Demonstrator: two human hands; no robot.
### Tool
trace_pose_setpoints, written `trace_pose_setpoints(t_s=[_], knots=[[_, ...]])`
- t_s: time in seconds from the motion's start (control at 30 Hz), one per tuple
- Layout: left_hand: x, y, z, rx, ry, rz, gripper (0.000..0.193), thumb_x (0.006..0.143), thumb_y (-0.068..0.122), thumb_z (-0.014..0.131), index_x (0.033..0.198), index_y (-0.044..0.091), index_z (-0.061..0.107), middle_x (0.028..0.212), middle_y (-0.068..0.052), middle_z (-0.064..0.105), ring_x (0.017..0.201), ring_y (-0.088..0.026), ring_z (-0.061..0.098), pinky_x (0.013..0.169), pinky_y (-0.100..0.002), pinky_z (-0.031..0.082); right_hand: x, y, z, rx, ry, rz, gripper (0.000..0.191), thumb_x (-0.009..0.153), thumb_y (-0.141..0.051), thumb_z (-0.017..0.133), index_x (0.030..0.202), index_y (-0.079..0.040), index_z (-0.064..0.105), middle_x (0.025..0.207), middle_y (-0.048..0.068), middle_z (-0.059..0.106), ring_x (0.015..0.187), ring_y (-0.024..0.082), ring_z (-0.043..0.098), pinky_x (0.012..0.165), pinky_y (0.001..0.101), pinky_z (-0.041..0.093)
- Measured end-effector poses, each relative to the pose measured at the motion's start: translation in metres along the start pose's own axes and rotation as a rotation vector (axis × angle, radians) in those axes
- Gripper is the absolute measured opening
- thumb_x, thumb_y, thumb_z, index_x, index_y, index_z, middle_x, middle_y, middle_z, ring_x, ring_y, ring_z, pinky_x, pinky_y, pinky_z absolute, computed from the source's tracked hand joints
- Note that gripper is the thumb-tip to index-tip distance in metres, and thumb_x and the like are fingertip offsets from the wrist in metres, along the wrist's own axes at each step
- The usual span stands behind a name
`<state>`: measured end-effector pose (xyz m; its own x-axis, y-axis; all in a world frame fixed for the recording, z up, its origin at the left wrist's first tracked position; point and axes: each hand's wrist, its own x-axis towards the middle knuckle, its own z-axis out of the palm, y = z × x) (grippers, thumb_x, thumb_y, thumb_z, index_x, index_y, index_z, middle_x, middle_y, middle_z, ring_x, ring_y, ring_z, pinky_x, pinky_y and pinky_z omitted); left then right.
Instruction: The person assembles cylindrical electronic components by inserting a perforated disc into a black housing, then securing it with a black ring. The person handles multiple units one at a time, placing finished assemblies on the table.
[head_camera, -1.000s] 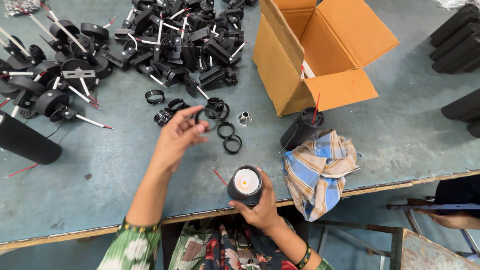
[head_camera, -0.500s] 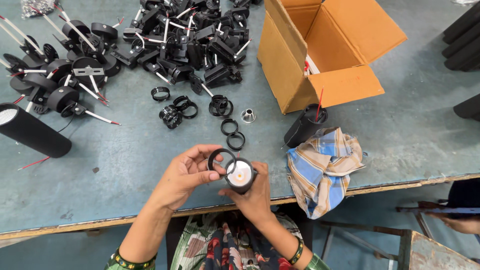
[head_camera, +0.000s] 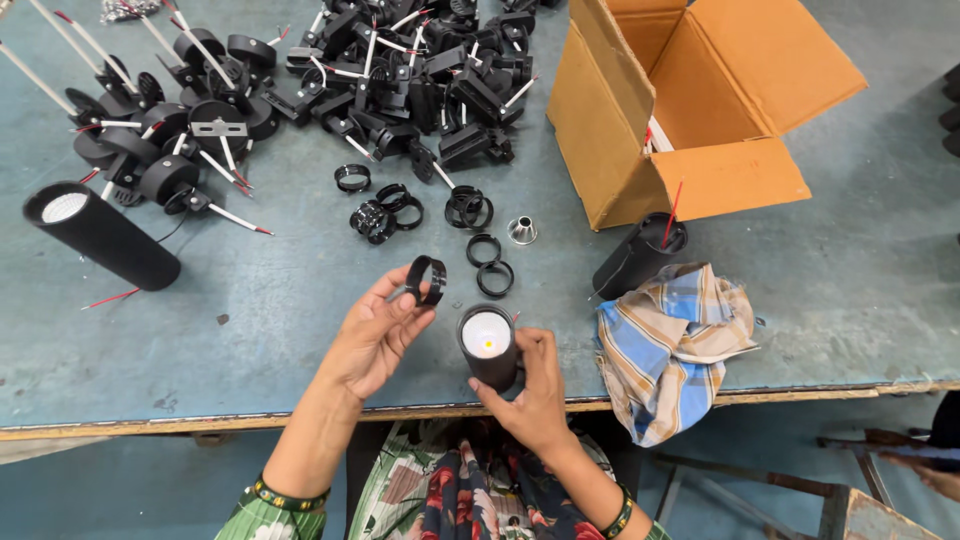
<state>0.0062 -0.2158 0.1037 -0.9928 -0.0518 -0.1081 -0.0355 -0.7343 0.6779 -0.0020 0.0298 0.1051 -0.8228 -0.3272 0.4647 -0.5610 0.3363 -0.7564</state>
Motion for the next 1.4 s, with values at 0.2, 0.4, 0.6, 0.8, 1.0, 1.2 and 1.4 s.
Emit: trace_pose_setpoints(t_s=[0.2, 0.4, 0.6, 0.8, 1.0, 1.2, 1.4], knots=[[0.013, 0.002, -0.023, 0.638, 0.206, 0.102, 0.048, 0.084, 0.003, 0.076, 0.128, 0.001, 0.058, 0.109, -0.007, 0.067, 0.099, -0.017, 0.072, 0.087, -0.031, 0.062, -0.001, -0.004, -0.004, 0.003, 0.009, -0.004, 0.067, 0.069, -0.02, 0.09, 0.123, -0.002, 0.054, 0.114, 0.015, 0.054, 0.104, 0.033, 0.061, 0.09, 0.0408, 0.051], [-0.004, 0.029, -0.009, 1.447, 0.391, 0.141, 0.051, 0.078, 0.023, 0.086, 0.123, 0.009, 0.066, 0.108, -0.009, 0.07, 0.091, -0.02, 0.072, 0.081, -0.034, 0.057, 0.003, -0.008, -0.005, -0.009, 0.012, -0.005, 0.065, 0.069, -0.021, 0.09, 0.12, -0.001, 0.054, 0.112, 0.015, 0.053, 0.102, 0.034, 0.06, 0.089, 0.0406, 0.05], [-0.019, 0.06, 0.017, 1.761, 0.19, 0.282, 0.063, 0.074, 0.027, 0.086, 0.131, 0.014, 0.062, 0.126, -0.01, 0.06, 0.111, -0.031, 0.06, 0.091, -0.043, 0.052, 0.001, -0.007, -0.005, 0.017, 0.012, 0.038, 0.065, 0.07, -0.022, 0.09, 0.119, -0.001, 0.053, 0.111, 0.015, 0.053, 0.1, 0.033, 0.062, 0.087, 0.039, 0.051], [-0.002, 0.06, 0.025, 2.003, -0.233, 0.328, 0.063, 0.069, 0.008, 0.08, 0.128, 0.018, 0.064, 0.137, -0.005, 0.057, 0.123, -0.031, 0.052, 0.095, -0.043, 0.051, -0.008, 0.009, -0.001, -0.028, 0.018, 0.007, 0.078, 0.07, -0.022, 0.089, 0.133, 0.002, 0.049, 0.118, 0.019, 0.06, 0.109, 0.037, 0.061, 0.095, 0.0426, 0.048], [0.006, 0.071, 0.047, 2.012, -0.192, 0.146, 0.052, 0.076, 0.016, 0.081, 0.126, 0.022, 0.066, 0.121, -0.004, 0.064, 0.112, -0.026, 0.062, 0.091, -0.038, 0.054, -0.014, 0.021, -0.006, -0.002, -0.059, -0.057, 0.068, 0.071, -0.016, 0.085, 0.13, 0.002, 0.056, 0.122, 0.021, 0.065, 0.112, 0.038, 0.062, 0.1, 0.0415, 0.048], [-0.029, 0.096, 0.101, 1.433, -0.302, 0.243, 0.049, 0.078, 0.023, 0.081, 0.126, 0.019, 0.069, 0.116, -0.003, 0.068, 0.1, -0.018, 0.07, 0.075, -0.031, 0.059, -0.01, 0.013, -0.006, 0.082, -0.044, -0.041, 0.063, 0.071, -0.016, 0.087, 0.125, 0.001, 0.058, 0.119, 0.019, 0.065, 0.107, 0.033, 0.067, 0.096, 0.0383, 0.052], [-0.049, 0.094, 0.157, 1.542, -0.309, 0.154, 0.048, 0.08, 0.027, 0.079, 0.127, 0.021, 0.069, 0.113, 0.0, 0.066, 0.092, -0.018, 0.07, 0.073, -0.03, 0.058, -0.005, 0.002, -0.009, 0.141, -0.045, -0.054, 0.06, 0.074, -0.017, 0.089, 0.123, 0.0, 0.059, 0.113, 0.016, 0.066, 0.102, 0.029, 0.069, 0.092, 0.0359, 0.053]])
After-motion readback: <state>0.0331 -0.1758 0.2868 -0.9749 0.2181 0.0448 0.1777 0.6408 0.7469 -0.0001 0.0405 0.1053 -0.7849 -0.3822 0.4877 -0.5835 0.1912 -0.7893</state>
